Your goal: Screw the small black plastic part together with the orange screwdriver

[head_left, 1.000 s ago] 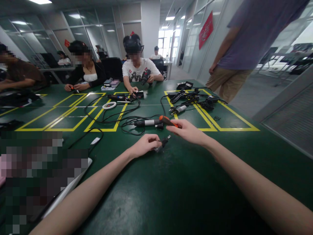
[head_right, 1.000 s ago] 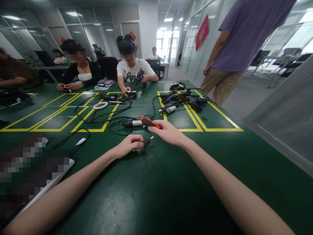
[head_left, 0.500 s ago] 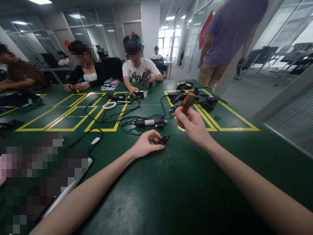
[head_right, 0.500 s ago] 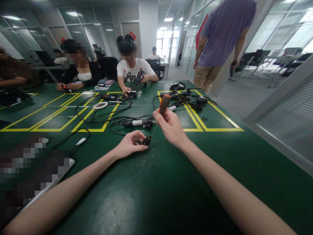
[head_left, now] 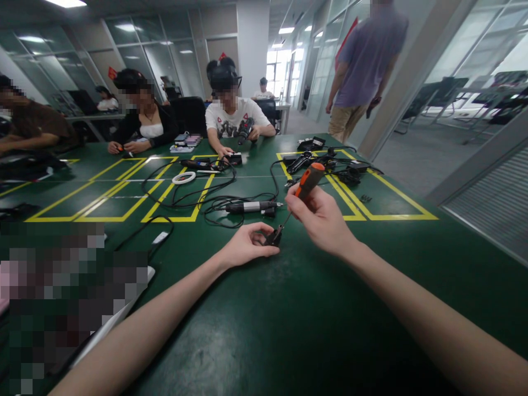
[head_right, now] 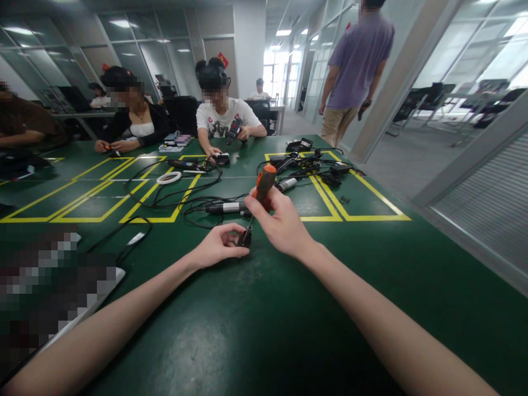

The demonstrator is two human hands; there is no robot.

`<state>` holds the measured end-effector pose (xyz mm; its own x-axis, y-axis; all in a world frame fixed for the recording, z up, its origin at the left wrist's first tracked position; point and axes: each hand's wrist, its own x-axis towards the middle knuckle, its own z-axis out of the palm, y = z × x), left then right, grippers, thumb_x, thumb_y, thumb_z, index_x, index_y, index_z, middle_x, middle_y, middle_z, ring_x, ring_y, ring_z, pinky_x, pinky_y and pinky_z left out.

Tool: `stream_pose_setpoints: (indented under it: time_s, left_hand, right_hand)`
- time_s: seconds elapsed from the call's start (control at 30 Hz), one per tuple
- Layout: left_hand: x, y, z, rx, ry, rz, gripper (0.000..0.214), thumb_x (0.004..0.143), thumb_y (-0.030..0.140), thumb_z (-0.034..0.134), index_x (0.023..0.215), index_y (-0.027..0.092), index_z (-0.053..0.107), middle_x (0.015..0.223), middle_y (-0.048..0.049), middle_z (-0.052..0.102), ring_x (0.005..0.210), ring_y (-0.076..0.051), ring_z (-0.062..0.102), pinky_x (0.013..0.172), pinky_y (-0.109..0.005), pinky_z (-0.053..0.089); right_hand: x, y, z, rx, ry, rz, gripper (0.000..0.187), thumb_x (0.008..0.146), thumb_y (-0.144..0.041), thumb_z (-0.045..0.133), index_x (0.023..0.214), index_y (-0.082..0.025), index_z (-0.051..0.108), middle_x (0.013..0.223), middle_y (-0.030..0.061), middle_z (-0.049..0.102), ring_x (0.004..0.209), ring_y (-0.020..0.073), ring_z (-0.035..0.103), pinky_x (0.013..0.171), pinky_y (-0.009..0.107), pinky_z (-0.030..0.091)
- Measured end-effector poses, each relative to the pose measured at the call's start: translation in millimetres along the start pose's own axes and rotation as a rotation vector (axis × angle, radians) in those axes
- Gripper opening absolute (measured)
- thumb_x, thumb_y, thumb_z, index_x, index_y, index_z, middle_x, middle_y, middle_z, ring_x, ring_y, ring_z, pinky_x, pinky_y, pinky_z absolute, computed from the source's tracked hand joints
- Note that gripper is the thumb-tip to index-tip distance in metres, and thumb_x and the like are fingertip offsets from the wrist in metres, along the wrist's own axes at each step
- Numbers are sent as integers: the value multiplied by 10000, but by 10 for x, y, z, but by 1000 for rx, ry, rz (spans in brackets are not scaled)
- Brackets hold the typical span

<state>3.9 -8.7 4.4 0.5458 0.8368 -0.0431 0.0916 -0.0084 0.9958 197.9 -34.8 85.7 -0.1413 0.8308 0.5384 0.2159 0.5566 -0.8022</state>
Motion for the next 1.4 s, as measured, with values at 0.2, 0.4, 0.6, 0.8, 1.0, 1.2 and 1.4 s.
stream_pose_setpoints:
  time_s: [0.2, 0.4, 0.6, 0.8, 1.0, 1.2, 1.4]
  left_hand:
    - [-50, 48, 42, 21, -33, -2, 611, 602, 471, 953, 989, 150, 606, 633, 30, 655, 525, -123, 618, 522, -220, 451]
    - [-90, 57, 44, 104, -28, 52, 551, 614, 460, 953, 910, 149, 608, 680, 61, 605, 478, -55, 480, 465, -193, 317]
    - [-74, 37, 46, 131, -45, 81, 551, 592, 433, 969, 912, 154, 617, 680, 60, 598, 588, -91, 522, 549, -211, 392]
    - [-71, 40, 51, 167, -59, 102, 535, 605, 399, 966, 917, 163, 602, 728, 53, 606, 620, -97, 536, 585, -222, 429]
    - [-63, 25, 46, 255, -99, 111, 531, 628, 393, 951, 989, 147, 650, 730, 52, 577, 630, -104, 507, 569, -224, 384]
    - [-67, 38, 50, 292, -93, 111, 484, 630, 411, 941, 912, 159, 638, 681, 67, 546, 617, -107, 499, 576, -228, 387]
    - [-61, 18, 45, 282, -102, 109, 505, 631, 405, 942, 954, 153, 646, 695, 64, 569, 628, -106, 512, 602, -231, 390]
  right_hand:
    - [5, -23, -7, -34, -75, 16, 224, 961, -417, 606, 888, -211, 555, 738, -24, 535, 660, 137, 509, 630, 300, 424]
    - [9, -46, -21, -55, -92, -17, 168, 934, -349, 630, 989, -222, 535, 821, -4, 598, 688, 145, 564, 635, 306, 460]
    - [0, -93, -31, -112, -125, -50, 215, 908, -300, 645, 1044, -232, 492, 862, 5, 646, 636, 149, 579, 591, 311, 472]
    - [-20, -105, -36, -192, -197, -38, 207, 932, -322, 639, 1030, -230, 482, 739, -22, 624, 603, 163, 573, 560, 306, 446]
    - [-28, -139, -30, -252, -250, -22, 167, 909, -311, 666, 959, -226, 531, 733, -1, 646, 613, 180, 588, 530, 298, 426]
    - [-15, -210, -67, -213, -231, -61, 175, 840, -226, 736, 969, -213, 618, 847, 15, 681, 719, 194, 637, 644, 331, 530]
    - [-23, -303, -147, -171, -259, -95, 741, 807, -140, 777, 1465, -293, 470, 988, 18, 691, 821, 223, 702, 765, 370, 597]
